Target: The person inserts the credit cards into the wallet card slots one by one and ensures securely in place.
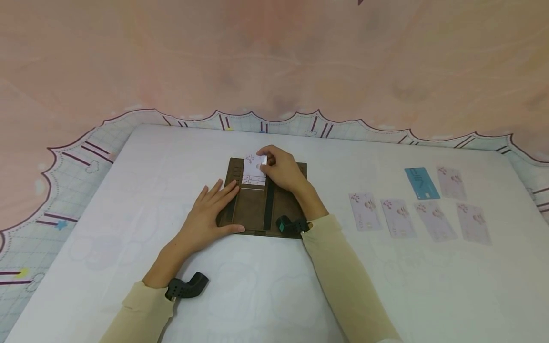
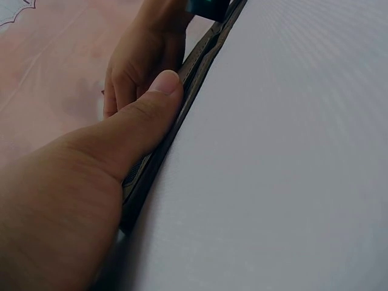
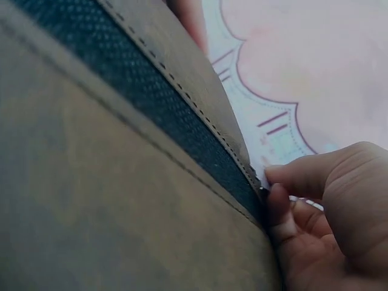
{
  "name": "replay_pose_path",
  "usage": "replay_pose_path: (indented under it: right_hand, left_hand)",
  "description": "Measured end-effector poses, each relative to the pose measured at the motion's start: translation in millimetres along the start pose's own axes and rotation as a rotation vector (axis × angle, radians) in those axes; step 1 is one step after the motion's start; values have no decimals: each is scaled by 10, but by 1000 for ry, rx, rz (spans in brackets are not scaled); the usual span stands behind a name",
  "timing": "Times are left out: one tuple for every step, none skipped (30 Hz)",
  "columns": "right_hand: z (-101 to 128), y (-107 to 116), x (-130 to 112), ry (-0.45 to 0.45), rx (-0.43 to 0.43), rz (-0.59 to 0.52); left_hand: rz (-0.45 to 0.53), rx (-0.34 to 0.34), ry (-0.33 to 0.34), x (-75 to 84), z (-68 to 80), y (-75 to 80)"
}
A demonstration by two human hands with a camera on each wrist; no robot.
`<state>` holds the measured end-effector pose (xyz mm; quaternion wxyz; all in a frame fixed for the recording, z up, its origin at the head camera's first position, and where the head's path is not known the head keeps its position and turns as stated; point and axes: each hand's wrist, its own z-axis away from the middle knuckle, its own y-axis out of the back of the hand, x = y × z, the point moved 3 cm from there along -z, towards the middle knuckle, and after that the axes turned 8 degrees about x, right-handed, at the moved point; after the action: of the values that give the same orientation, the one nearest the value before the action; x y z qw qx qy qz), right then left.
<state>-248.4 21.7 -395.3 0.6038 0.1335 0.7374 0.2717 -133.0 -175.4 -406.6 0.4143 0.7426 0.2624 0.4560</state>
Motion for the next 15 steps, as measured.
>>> replay_pose_path:
  right_hand:
    - [4, 6, -13, 3, -10, 13]
    - [8, 13, -28, 7, -19, 26]
    - [12, 18, -42, 13, -28, 41]
    - [15, 24, -56, 19, -35, 55]
    - [18, 29, -69, 22, -42, 67]
    - [20, 32, -79, 28, -48, 79]
    - [23, 35, -85, 33, -54, 90]
    - [24, 34, -90, 38, -58, 99]
    - [28, 33, -93, 43, -63, 107]
    - [31, 31, -94, 49, -66, 113]
    - [33, 30, -93, 53, -68, 117]
    - [36, 27, -91, 59, -69, 123]
    - [41, 26, -86, 60, -69, 126]
    - [45, 24, -81, 62, -67, 126]
    - [47, 22, -74, 63, -65, 125]
  left_hand:
    - [-3, 2, -2, 1, 0, 0]
    - [-4, 4, -2, 1, 0, 0]
    - [-4, 4, -3, 3, 1, 1]
    - [-2, 5, -3, 5, 1, 4]
    - [-3, 6, -4, 7, 1, 7]
    - [-2, 5, -4, 10, 1, 10]
    - [0, 5, -3, 13, 1, 14]
    - [1, 4, -2, 15, 1, 16]
    - [0, 3, -1, 17, 1, 18]
    - [-2, 2, -1, 19, 0, 18]
    - [-5, 1, -1, 20, -1, 17]
    - [-6, 0, 0, 22, -2, 16]
    - [-6, -1, -1, 22, -3, 13]
    - [-7, -2, -1, 22, -5, 9]
    - [-8, -3, -1, 23, -6, 6]
